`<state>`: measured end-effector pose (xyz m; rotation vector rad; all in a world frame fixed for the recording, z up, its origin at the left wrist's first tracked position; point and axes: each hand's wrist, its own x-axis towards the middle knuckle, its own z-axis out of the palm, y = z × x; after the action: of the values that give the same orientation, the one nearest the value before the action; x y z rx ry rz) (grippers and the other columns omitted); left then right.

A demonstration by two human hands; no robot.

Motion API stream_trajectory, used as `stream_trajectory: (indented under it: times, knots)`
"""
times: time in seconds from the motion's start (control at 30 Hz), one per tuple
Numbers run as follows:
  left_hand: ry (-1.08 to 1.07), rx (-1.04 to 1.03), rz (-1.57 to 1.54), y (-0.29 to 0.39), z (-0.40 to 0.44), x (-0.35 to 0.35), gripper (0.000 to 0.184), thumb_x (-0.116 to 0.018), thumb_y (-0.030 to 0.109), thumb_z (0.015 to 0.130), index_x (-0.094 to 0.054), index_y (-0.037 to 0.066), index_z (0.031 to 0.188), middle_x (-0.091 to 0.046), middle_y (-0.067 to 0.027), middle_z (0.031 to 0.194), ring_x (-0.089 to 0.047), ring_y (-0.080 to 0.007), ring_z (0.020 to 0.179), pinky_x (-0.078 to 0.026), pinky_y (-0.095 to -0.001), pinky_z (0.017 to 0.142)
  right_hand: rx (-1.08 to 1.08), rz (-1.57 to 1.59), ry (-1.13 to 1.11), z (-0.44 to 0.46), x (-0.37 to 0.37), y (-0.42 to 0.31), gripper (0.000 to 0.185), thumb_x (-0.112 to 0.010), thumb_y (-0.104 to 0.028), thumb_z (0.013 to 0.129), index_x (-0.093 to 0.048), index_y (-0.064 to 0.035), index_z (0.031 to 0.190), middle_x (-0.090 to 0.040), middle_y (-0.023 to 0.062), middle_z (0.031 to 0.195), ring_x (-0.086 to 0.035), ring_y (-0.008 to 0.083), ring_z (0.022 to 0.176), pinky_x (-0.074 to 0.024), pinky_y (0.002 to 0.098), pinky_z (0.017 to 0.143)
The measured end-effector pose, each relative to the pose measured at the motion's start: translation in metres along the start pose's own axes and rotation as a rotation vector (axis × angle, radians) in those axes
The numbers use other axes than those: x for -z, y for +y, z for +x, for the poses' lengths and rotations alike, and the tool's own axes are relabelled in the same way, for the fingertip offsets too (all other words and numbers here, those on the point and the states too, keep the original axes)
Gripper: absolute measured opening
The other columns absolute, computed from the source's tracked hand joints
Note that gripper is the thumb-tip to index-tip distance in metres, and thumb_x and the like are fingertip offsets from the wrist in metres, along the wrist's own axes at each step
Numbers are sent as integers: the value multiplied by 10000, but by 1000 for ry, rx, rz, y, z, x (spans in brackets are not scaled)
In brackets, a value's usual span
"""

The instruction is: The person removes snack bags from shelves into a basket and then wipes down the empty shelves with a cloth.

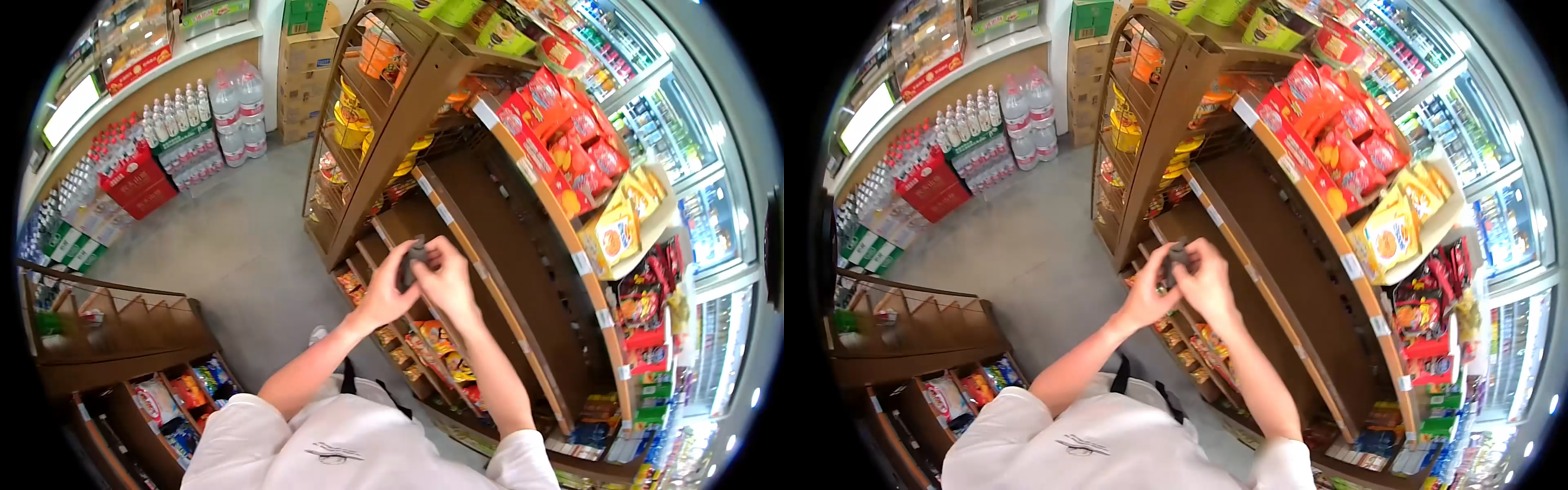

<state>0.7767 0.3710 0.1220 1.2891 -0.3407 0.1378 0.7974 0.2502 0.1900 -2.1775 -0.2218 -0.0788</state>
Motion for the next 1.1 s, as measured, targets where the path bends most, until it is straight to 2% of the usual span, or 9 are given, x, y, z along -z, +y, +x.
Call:
stream_trajectory:
  times: [0.2, 0.33, 0.43, 0.53, 0.6, 0.63, 0.9, 1.0, 1.1]
  knots:
    - [38, 205, -29, -26, 6, 33, 489, -604, 2, 898, -440, -27, 1358, -633, -127, 1120, -612, -146, 1006, -508, -286, 842, -21, -98, -101, 35, 0, 2, 223, -713, -100, 822, -653, 44, 981, -700, 153, 859, -695, 197, 764, -556, 312, 673]
    - [15, 283, -18, -57, 28, 37, 492, -570, -19, 920, -390, -25, 1378, -638, -109, 1108, -613, -140, 1014, -492, -265, 879, 152, -645, 283, 59, 29, 18, 446, -749, -198, 780, -606, 0, 1153, -621, 208, 1141, -531, 347, 1180, -432, 415, 978]
    - [103, 208, 130, -66, 67, 33, 440, -581, 1, 916, -407, -14, 1319, -653, -150, 1037, -641, -166, 957, -508, -293, 809, 104, -1002, 269, 52, 42, 34, 594, -783, -264, 749, -561, 0, 1233, -582, 208, 1228, -481, 370, 1231, -418, 403, 1016]
    - [170, 166, 278, -63, 104, 25, 392, -593, 55, 916, -413, 10, 1262, -657, -197, 920, -670, -235, 863, -507, -342, 730, -18, -1110, 214, 44, 51, 44, 682, -807, -312, 720, -546, -8, 1273, -591, 204, 1221, -518, 368, 1200, -433, 409, 1016]
    - [314, 171, 317, -65, 119, 18, 346, -580, 58, 907, -422, -1, 1210, -634, -281, 949, -630, -445, 890, -488, -449, 768, -190, -950, 101, 47, 59, 43, 675, -813, -315, 714, -561, -16, 1263, -601, 199, 1210, -548, 362, 1167, -446, 414, 1002]
    - [368, 167, 299, -66, 125, 14, 310, -587, 55, 899, -471, -17, 1178, -636, -283, 976, -626, -447, 914, -489, -453, 787, -345, -781, -9, 50, 64, 43, 667, -819, -319, 707, -576, -25, 1254, -611, 194, 1199, -577, 357, 1134, -459, 419, 987]
    - [462, 13, 448, -72, 130, -13, 221, -614, 59, 873, -594, -45, 1067, -638, -274, 1011, -615, -436, 952, -495, -441, 830, -217, -838, -26, 55, 77, 63, 501, -819, -311, 704, -680, -61, 1115, -664, 146, 1046, -648, 334, 951, -499, 439, 867]
    - [492, -85, 560, -73, 130, -12, 260, -638, 118, 876, -605, -35, 1085, -672, -233, 885, -647, -347, 718, -500, -372, 681, -184, -842, -35, 54, 79, 65, 492, -821, -314, 698, -689, -68, 1103, -663, 141, 1030, -648, 331, 935, -499, 439, 855]
    - [352, 52, 428, -61, 133, -3, 239, -638, 76, 851, -602, -63, 1042, -649, -275, 964, -632, -426, 927, -499, -427, 818, -189, -838, -33, 56, 78, 63, 496, -825, -321, 691, -693, -71, 1099, -663, 137, 1026, -646, 328, 935, -498, 437, 857]
